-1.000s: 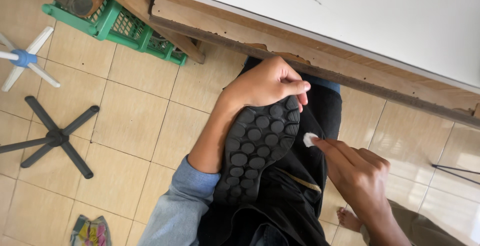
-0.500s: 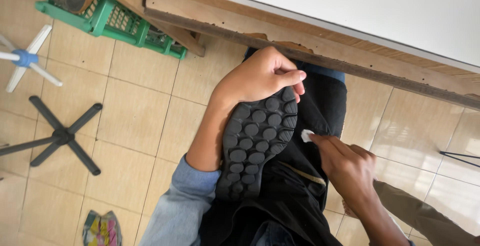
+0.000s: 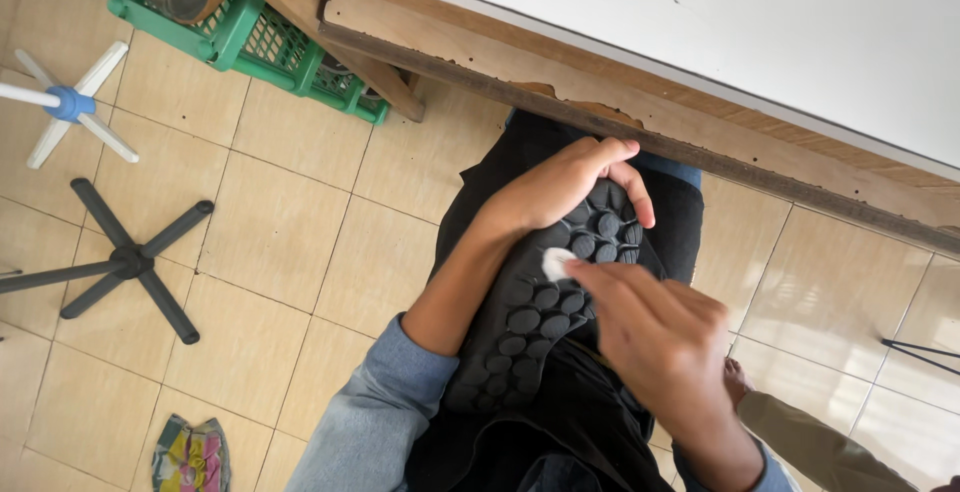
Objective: The person opens a package of wipes, takes one out, and pours liquid from a bottle onto it. They then use the wet wipe to clean the sole of a black shoe, rubbing the textured surface thoroughly.
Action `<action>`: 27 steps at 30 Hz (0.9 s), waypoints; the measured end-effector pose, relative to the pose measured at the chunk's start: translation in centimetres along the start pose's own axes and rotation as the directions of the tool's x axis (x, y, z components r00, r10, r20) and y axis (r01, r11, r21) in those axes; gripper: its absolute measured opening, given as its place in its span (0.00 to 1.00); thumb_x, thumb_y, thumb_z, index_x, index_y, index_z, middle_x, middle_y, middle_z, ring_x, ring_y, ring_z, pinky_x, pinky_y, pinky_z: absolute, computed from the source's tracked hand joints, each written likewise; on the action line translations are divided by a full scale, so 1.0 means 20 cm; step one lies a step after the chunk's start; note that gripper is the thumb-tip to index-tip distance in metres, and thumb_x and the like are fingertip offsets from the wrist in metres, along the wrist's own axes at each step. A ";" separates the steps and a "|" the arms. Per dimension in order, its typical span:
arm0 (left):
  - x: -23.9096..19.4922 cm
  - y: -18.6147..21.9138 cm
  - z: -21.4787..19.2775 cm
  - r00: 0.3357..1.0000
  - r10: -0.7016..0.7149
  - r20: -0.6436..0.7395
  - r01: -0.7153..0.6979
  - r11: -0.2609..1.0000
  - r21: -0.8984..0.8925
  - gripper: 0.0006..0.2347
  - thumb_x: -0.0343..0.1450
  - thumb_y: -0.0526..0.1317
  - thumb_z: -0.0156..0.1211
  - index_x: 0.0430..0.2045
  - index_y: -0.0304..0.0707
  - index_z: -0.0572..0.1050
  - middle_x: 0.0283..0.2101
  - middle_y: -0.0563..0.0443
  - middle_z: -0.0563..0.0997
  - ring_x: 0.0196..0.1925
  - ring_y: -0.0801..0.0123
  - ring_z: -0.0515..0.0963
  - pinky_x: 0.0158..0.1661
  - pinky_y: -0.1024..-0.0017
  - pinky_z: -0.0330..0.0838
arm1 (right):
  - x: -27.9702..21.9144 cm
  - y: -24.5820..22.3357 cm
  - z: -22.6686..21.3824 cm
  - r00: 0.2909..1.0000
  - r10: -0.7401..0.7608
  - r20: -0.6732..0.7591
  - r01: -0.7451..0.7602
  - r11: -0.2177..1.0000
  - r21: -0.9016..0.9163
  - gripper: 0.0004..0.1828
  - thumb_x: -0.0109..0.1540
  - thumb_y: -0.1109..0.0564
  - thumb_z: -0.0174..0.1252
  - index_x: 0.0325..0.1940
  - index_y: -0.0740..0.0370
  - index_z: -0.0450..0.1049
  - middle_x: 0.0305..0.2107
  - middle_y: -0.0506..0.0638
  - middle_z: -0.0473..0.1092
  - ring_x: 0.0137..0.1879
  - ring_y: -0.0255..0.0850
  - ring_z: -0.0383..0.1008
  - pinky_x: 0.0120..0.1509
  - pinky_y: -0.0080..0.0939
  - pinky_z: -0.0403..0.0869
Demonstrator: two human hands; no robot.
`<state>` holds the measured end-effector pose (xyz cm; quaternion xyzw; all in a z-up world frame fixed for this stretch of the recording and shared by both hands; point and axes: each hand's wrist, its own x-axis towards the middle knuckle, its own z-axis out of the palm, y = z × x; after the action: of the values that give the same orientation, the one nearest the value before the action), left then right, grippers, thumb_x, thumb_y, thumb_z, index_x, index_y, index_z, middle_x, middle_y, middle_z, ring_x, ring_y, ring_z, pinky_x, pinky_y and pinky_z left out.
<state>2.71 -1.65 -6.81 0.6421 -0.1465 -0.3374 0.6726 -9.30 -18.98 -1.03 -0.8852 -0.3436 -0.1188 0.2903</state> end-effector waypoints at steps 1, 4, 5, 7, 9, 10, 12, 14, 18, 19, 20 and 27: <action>-0.01 0.02 0.00 1.000 0.001 0.002 -0.001 1.000 0.001 0.35 0.79 0.52 0.24 0.26 0.39 0.90 0.41 0.45 0.93 0.58 0.64 0.85 0.77 0.66 0.52 | 0.03 -0.02 0.01 1.000 0.001 -0.002 -0.001 1.000 -0.002 0.14 0.64 0.75 0.71 0.50 0.64 0.87 0.38 0.54 0.87 0.22 0.28 0.72 0.21 0.29 0.67; -0.04 0.04 0.02 1.000 -0.029 -0.008 0.029 0.999 -0.014 0.35 0.79 0.53 0.24 0.25 0.38 0.89 0.41 0.45 0.93 0.52 0.65 0.84 0.78 0.65 0.51 | 0.07 -0.07 0.04 0.995 -0.082 -0.063 0.067 0.976 -0.209 0.13 0.71 0.72 0.66 0.49 0.57 0.89 0.36 0.43 0.82 0.23 0.33 0.65 0.27 0.37 0.62; -0.04 0.03 0.02 1.000 -0.024 -0.016 0.024 0.999 -0.024 0.34 0.79 0.52 0.25 0.25 0.38 0.89 0.40 0.46 0.93 0.48 0.66 0.85 0.70 0.67 0.59 | 0.05 -0.06 0.05 0.991 -0.110 -0.081 0.090 0.972 -0.218 0.13 0.70 0.72 0.65 0.49 0.58 0.89 0.36 0.45 0.82 0.23 0.33 0.66 0.26 0.37 0.61; -0.04 0.02 0.03 0.999 -0.022 -0.023 0.021 0.999 -0.038 0.33 0.79 0.51 0.27 0.25 0.38 0.89 0.39 0.46 0.93 0.44 0.66 0.85 0.62 0.70 0.67 | 0.03 -0.05 0.06 0.986 -0.136 -0.096 0.112 0.968 -0.226 0.13 0.70 0.73 0.65 0.49 0.60 0.89 0.36 0.47 0.81 0.23 0.32 0.67 0.25 0.38 0.60; -0.03 0.02 0.05 1.000 0.021 0.013 -0.022 0.998 0.053 0.36 0.78 0.54 0.23 0.27 0.40 0.91 0.43 0.47 0.94 0.77 0.56 0.75 0.75 0.63 0.52 | 0.00 -0.04 0.05 0.980 -0.161 -0.117 0.128 0.961 -0.245 0.23 0.67 0.79 0.54 0.49 0.61 0.89 0.36 0.48 0.83 0.24 0.33 0.68 0.26 0.38 0.61; -0.04 0.03 0.04 1.000 0.023 0.015 -0.024 0.998 0.053 0.36 0.78 0.54 0.23 0.27 0.40 0.91 0.43 0.47 0.94 0.77 0.56 0.75 0.75 0.63 0.52 | -0.02 -0.02 0.05 0.980 -0.161 -0.117 0.128 0.960 -0.248 0.23 0.67 0.79 0.54 0.49 0.61 0.89 0.36 0.48 0.83 0.24 0.33 0.68 0.26 0.38 0.61; -0.05 0.03 0.03 1.000 -0.005 -0.029 0.005 1.000 0.017 0.34 0.79 0.53 0.25 0.24 0.40 0.89 0.41 0.48 0.93 0.66 0.61 0.82 0.76 0.64 0.52 | -0.07 0.01 0.07 0.983 -0.140 -0.122 0.096 0.945 -0.312 0.12 0.69 0.72 0.67 0.46 0.58 0.90 0.34 0.47 0.84 0.23 0.31 0.68 0.25 0.36 0.60; -0.03 0.04 0.04 1.000 0.009 0.009 -0.009 0.999 -0.051 0.34 0.79 0.53 0.26 0.25 0.37 0.89 0.41 0.47 0.93 0.56 0.63 0.83 0.70 0.66 0.59 | -0.08 0.06 0.01 0.997 -0.066 -0.050 0.055 0.979 -0.197 0.13 0.67 0.71 0.68 0.48 0.56 0.89 0.36 0.48 0.85 0.21 0.29 0.68 0.22 0.34 0.61; -0.05 0.08 0.08 0.998 -0.034 0.048 0.043 0.977 -0.209 0.34 0.79 0.55 0.28 0.27 0.35 0.89 0.37 0.45 0.91 0.44 0.66 0.84 0.60 0.68 0.69 | 0.02 0.00 -0.12 0.983 0.132 -0.126 -0.133 0.991 -0.002 0.10 0.69 0.73 0.70 0.44 0.62 0.88 0.38 0.50 0.86 0.26 0.33 0.72 0.30 0.33 0.65; -0.04 0.07 0.07 0.998 -0.032 0.045 0.041 0.977 -0.209 0.34 0.79 0.55 0.28 0.27 0.35 0.89 0.37 0.45 0.91 0.44 0.66 0.84 0.60 0.68 0.69 | 0.02 0.02 -0.10 0.984 0.128 -0.126 -0.129 0.992 -0.002 0.10 0.69 0.73 0.70 0.44 0.62 0.88 0.38 0.50 0.86 0.26 0.33 0.72 0.30 0.33 0.65; -0.04 0.05 0.07 0.999 -0.008 0.050 0.017 0.980 -0.197 0.35 0.80 0.54 0.26 0.27 0.34 0.89 0.38 0.45 0.91 0.44 0.66 0.84 0.62 0.67 0.68 | 0.03 0.04 -0.09 0.991 0.111 -0.077 -0.113 0.993 -0.024 0.12 0.68 0.74 0.70 0.48 0.60 0.88 0.39 0.49 0.86 0.24 0.29 0.70 0.27 0.32 0.65; -0.08 0.10 0.06 0.986 -0.139 -0.087 0.130 0.987 -0.099 0.35 0.80 0.50 0.23 0.24 0.36 0.88 0.27 0.46 0.87 0.34 0.68 0.79 0.62 0.71 0.68 | -0.03 0.09 0.00 0.999 0.022 0.036 -0.012 0.964 -0.265 0.18 0.68 0.73 0.67 0.52 0.51 0.90 0.38 0.44 0.87 0.18 0.28 0.68 0.19 0.32 0.61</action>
<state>1.27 -1.64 -4.36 0.6338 -0.0554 -0.3581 0.6834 -8.56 -20.45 -1.99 -0.9210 -0.3227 -0.1442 0.1639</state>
